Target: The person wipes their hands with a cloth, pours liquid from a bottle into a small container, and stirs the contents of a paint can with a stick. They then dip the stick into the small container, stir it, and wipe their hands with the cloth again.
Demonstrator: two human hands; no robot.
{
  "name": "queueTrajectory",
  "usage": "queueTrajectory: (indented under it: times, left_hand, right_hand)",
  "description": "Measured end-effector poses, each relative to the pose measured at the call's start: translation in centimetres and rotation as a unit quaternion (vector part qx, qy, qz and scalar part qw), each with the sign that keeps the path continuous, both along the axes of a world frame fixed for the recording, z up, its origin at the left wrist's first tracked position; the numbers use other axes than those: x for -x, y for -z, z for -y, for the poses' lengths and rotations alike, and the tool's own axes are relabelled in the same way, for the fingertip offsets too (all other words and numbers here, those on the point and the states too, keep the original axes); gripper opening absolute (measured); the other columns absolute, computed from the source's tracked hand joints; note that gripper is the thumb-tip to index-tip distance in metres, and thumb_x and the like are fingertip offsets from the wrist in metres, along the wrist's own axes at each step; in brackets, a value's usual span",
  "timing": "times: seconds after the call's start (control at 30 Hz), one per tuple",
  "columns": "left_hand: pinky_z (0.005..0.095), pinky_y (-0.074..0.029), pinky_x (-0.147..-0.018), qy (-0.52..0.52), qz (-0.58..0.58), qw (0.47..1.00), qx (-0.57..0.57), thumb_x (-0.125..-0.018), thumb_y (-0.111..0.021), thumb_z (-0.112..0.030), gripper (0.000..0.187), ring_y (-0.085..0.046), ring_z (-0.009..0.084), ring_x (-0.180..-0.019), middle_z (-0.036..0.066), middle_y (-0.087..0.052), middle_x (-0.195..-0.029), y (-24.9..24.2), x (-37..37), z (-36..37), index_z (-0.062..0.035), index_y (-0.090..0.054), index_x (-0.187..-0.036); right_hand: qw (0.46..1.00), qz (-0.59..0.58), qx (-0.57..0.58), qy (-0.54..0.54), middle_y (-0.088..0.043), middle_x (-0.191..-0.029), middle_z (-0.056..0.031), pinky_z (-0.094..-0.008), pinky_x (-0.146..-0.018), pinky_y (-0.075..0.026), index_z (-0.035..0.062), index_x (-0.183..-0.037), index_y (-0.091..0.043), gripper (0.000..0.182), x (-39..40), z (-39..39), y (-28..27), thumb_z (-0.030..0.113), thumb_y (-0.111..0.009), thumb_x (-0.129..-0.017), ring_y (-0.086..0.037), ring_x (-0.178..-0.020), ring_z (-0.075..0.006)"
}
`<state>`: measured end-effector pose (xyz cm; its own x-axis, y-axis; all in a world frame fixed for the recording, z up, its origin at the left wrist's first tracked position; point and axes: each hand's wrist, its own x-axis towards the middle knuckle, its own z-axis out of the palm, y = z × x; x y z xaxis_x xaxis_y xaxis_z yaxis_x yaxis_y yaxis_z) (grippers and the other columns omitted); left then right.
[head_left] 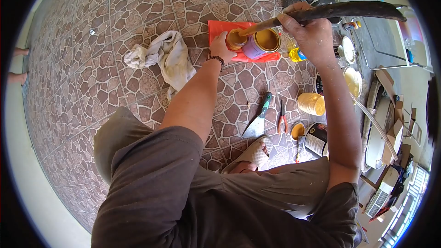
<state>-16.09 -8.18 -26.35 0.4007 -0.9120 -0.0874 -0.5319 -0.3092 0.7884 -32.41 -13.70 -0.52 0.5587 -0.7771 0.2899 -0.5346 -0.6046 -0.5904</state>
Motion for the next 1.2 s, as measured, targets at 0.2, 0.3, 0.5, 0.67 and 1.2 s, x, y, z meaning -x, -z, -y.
queueTrajectory:
  times: [0.2, 0.3, 0.5, 0.67, 1.2]
  left_hand:
    - [0.0405, -0.045, -0.098, 0.001, -0.019, 0.999, 0.039, -0.056, -0.086, -0.014, 0.085, -0.052, 0.0334, -0.116, 0.017, -0.053, -0.124, 0.1, 0.7, 0.6, -0.0091, -0.044, -0.13]
    - [0.0413, -0.045, -0.097, 0.001, -0.014, 0.999, 0.04, -0.056, -0.086, -0.013, 0.082, -0.053, 0.034, -0.115, 0.016, -0.054, -0.122, -0.4, 0.8, 0.7, -0.0094, -0.045, -0.127]
    - [0.0412, -0.045, -0.097, 0.0, -0.033, 0.999, 0.039, -0.056, -0.086, -0.012, 0.08, -0.053, 0.0338, -0.115, 0.016, -0.054, -0.122, 0.3, 0.7, 0.9, -0.0097, -0.046, -0.126]
    - [0.0413, -0.046, -0.097, -0.005, -0.028, 0.999, 0.041, -0.056, -0.086, -0.012, 0.081, -0.054, 0.0339, -0.114, 0.016, -0.054, -0.123, 0.5, 0.7, 0.9, -0.01, -0.046, -0.126]
    - [0.0394, -0.043, -0.101, 0.0, -0.04, 0.999, 0.034, -0.055, -0.087, -0.015, 0.084, -0.051, 0.0325, -0.118, 0.018, -0.055, -0.125, 0.8, 0.6, 1.0, -0.0052, -0.046, -0.128]
  right_hand:
    - [0.998, -0.01, -0.038, 0.041, -0.07, -0.078, -0.0102, -0.024, -0.068, -0.054, -0.0001, -0.092, -0.066, 0.02, -0.2, 0.4, 1.5, 0.018, -0.07, -0.085, -0.069, -0.074, -0.0139]
    - [0.996, 0.003, -0.054, 0.068, -0.07, -0.076, -0.0108, -0.024, -0.066, -0.055, -0.0016, -0.091, -0.067, 0.023, -0.2, 0.5, 1.9, 0.021, -0.07, -0.085, -0.07, -0.072, -0.0144]
    - [0.991, -0.008, -0.056, 0.121, -0.07, -0.072, -0.0107, -0.0242, -0.061, -0.056, -0.0006, -0.087, -0.068, 0.026, -0.6, 0.3, 1.7, 0.025, -0.073, -0.083, -0.07, -0.066, -0.0134]
    - [0.989, -0.004, -0.06, 0.134, -0.07, -0.07, -0.0108, -0.0229, -0.058, -0.056, -0.0006, -0.085, -0.067, 0.027, -0.6, 0.7, 1.9, 0.025, -0.074, -0.082, -0.069, -0.063, -0.013]
    - [0.989, -0.007, -0.051, 0.138, -0.069, -0.069, -0.0109, -0.0251, -0.059, -0.056, -0.001, -0.085, -0.068, 0.03, -0.3, 0.8, 1.5, 0.029, -0.074, -0.082, -0.069, -0.062, -0.014]
